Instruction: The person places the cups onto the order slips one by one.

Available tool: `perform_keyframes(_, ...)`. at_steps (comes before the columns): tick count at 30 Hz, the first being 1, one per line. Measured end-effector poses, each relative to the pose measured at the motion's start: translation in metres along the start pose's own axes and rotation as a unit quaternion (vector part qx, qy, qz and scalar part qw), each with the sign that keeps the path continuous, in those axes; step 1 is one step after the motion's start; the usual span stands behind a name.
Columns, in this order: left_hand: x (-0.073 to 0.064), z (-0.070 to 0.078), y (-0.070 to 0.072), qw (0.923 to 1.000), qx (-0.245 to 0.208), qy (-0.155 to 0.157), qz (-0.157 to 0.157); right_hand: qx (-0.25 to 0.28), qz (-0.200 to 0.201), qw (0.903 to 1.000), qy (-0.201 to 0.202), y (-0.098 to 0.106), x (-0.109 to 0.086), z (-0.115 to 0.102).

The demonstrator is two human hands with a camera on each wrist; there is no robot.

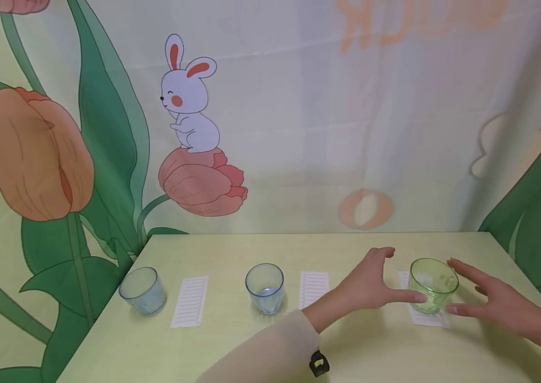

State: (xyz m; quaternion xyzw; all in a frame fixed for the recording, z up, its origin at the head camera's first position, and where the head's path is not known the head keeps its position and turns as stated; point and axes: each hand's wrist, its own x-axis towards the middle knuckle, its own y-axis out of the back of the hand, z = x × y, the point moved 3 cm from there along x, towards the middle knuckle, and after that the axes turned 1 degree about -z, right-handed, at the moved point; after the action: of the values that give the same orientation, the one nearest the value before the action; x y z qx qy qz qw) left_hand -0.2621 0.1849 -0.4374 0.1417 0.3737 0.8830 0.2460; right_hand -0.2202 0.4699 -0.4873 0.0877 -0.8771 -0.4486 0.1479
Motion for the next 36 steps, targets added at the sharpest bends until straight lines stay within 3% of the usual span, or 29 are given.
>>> perform_keyframes(8, -0.037, -0.006, 0.068, 0.9979, -0.017, -0.062, -0.009, -0.021, 0.034, 0.999, 0.019, 0.024, 0.008, -0.04)
perform_keyframes(14, -0.062, -0.031, 0.121, 0.9928, -0.033, -0.114, -0.016, -0.03, 0.044, 0.9985, -0.008, 0.028, 0.021, -0.086)
perform_keyframes(20, -0.085, -0.06, 0.165, 0.9932, -0.015, -0.115, -0.007, -0.022, 0.047, 0.9979, 0.038, 0.013, 0.036, -0.128)
perform_keyframes(28, -0.106, -0.104, 0.201, 0.9955, 0.027, -0.091, -0.001, -0.011, 0.047, 0.9948, 0.089, -0.006, 0.049, -0.176)
perform_keyframes(36, -0.122, -0.139, 0.208, 0.997, 0.046, -0.061, -0.011, -0.022, 0.025, 0.9954, 0.09, -0.039, 0.06, -0.193)
